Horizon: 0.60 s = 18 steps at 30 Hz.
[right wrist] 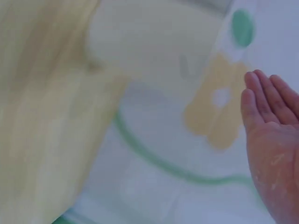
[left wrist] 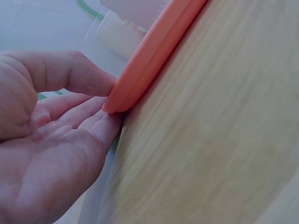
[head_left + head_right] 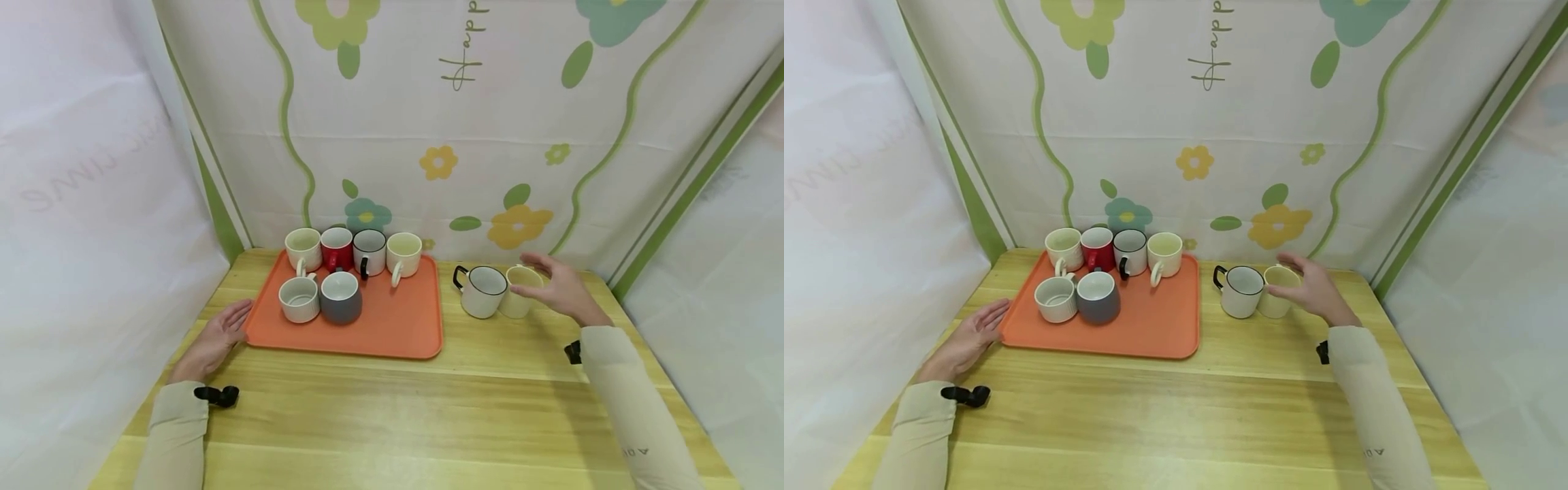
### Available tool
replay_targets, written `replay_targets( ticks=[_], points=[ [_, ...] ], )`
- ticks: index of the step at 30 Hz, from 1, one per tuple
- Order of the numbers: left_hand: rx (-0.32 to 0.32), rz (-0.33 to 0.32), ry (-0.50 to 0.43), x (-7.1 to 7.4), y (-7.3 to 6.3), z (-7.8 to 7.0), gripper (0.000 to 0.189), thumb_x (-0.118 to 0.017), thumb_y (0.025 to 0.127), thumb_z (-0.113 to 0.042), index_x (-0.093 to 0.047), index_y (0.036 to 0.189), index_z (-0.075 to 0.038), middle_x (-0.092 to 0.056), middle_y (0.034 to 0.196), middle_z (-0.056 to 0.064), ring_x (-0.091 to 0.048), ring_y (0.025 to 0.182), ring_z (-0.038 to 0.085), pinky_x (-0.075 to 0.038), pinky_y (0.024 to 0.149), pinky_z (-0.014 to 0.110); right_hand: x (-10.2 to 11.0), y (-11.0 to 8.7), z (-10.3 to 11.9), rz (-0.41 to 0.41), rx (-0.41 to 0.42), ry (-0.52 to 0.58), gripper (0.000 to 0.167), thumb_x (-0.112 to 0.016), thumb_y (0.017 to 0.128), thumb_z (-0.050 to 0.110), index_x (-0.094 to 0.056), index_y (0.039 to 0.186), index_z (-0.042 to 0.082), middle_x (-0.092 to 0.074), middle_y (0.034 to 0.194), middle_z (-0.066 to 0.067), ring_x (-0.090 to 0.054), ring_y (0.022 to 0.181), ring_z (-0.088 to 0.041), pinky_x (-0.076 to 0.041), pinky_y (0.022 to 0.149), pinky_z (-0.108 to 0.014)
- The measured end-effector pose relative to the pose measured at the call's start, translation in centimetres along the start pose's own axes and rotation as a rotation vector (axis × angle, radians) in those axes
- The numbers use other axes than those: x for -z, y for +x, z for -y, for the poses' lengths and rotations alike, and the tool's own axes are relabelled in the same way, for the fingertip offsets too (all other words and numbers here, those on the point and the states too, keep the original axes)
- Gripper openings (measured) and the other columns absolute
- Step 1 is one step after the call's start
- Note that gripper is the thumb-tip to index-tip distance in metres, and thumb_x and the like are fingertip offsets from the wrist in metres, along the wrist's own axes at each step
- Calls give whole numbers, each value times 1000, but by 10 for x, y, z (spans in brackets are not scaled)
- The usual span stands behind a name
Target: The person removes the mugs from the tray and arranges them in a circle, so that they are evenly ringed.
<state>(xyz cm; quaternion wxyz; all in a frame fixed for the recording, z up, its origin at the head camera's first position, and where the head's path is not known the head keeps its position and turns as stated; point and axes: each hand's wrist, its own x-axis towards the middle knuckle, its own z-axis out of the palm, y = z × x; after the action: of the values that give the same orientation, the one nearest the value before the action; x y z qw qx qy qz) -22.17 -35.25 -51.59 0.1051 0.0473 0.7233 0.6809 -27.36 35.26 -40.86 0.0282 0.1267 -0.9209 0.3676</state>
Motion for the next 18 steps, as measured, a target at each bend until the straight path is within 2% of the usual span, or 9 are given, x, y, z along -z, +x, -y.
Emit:
replay_targets(
  ticks=[5,11,16,18],
  points=[
    [5,-1,-5,0,1,2,92,-50,93,21,0,169,2,2,176,27,-1,163,46,-49,102,5,-25,5,41,27,116,7,84,-88,87,38,-50,156,9,-55,158,-16,-49,147,-42,-39,123,-60],
    [4,2,-15,2,2,4,93,-50,93,21,0,168,2,3,176,27,0,163,45,-48,103,5,-73,21,88,83,222,28,89,-91,83,40,-51,155,7,-58,155,-15,-54,145,-37,-43,123,-55],
    [-4,8,-26,2,3,4,92,-52,93,20,0,168,3,2,176,28,-1,163,46,-48,104,6,-121,35,121,112,248,63,91,-91,81,46,-52,156,15,-57,157,-11,-55,145,-33,-45,122,-53],
    [-2,6,-24,2,3,4,92,-52,93,20,-1,168,3,1,176,29,-1,163,46,-48,104,6,-142,39,134,124,236,108,90,-92,80,44,-52,156,16,-56,157,-10,-55,145,-32,-45,123,-52]
  ],
)
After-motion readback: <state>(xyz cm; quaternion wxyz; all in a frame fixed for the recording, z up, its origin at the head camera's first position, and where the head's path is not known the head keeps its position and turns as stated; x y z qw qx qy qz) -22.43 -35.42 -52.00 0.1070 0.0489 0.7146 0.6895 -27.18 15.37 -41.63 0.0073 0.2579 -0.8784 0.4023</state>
